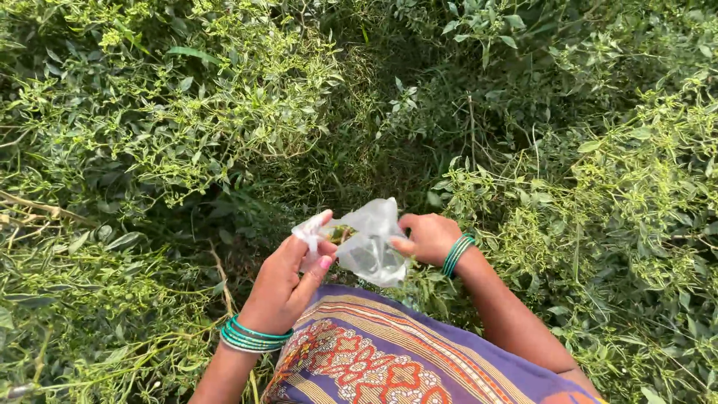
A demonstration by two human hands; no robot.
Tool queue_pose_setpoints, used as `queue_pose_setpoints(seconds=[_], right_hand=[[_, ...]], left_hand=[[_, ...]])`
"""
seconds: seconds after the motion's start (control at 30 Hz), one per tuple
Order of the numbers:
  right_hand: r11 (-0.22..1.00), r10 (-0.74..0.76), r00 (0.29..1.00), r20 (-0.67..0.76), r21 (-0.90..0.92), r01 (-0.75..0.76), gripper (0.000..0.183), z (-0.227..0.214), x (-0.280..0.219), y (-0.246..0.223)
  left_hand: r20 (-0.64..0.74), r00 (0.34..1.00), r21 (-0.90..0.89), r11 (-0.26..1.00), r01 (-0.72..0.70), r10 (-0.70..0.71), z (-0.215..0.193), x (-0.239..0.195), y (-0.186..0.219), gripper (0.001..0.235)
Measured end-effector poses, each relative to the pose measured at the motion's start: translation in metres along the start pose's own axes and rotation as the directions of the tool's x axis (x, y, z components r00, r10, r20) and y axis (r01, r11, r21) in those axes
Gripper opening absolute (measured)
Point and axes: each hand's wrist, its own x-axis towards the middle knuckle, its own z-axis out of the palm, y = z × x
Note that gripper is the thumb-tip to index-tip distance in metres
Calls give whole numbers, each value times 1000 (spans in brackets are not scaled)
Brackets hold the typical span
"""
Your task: Picking small green vegetables or chilies from plants and placing them into a plastic bag.
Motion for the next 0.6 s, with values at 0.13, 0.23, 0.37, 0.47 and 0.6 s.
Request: queue_pose_setpoints(seconds=[0.13, 0.23, 0.37, 0.47, 0.6], right_hand=[[966, -111, 994, -14, 233, 111, 28, 19, 15, 40], [758, -125, 984, -124, 628, 175, 18, 23, 26, 58], [168, -29, 981, -192, 967, 194, 24, 21, 32, 57], [213, -16, 957, -289, 934, 286, 23, 33, 39, 72], [198, 10, 951, -309, 933, 301, 25, 24, 33, 68]], left_hand=[[59, 998, 32, 999, 15, -17, -5, -1, -20, 45], [58, 997, 201, 979, 35, -48, -18, 3, -62, 32], [-119, 974, 351, 909, 224, -194, -30, 16, -111, 49], [-95, 982, 474, 860, 188, -163, -24, 23, -163, 50], [-24, 969, 570, 793, 215, -245, 28, 43, -200, 52]])
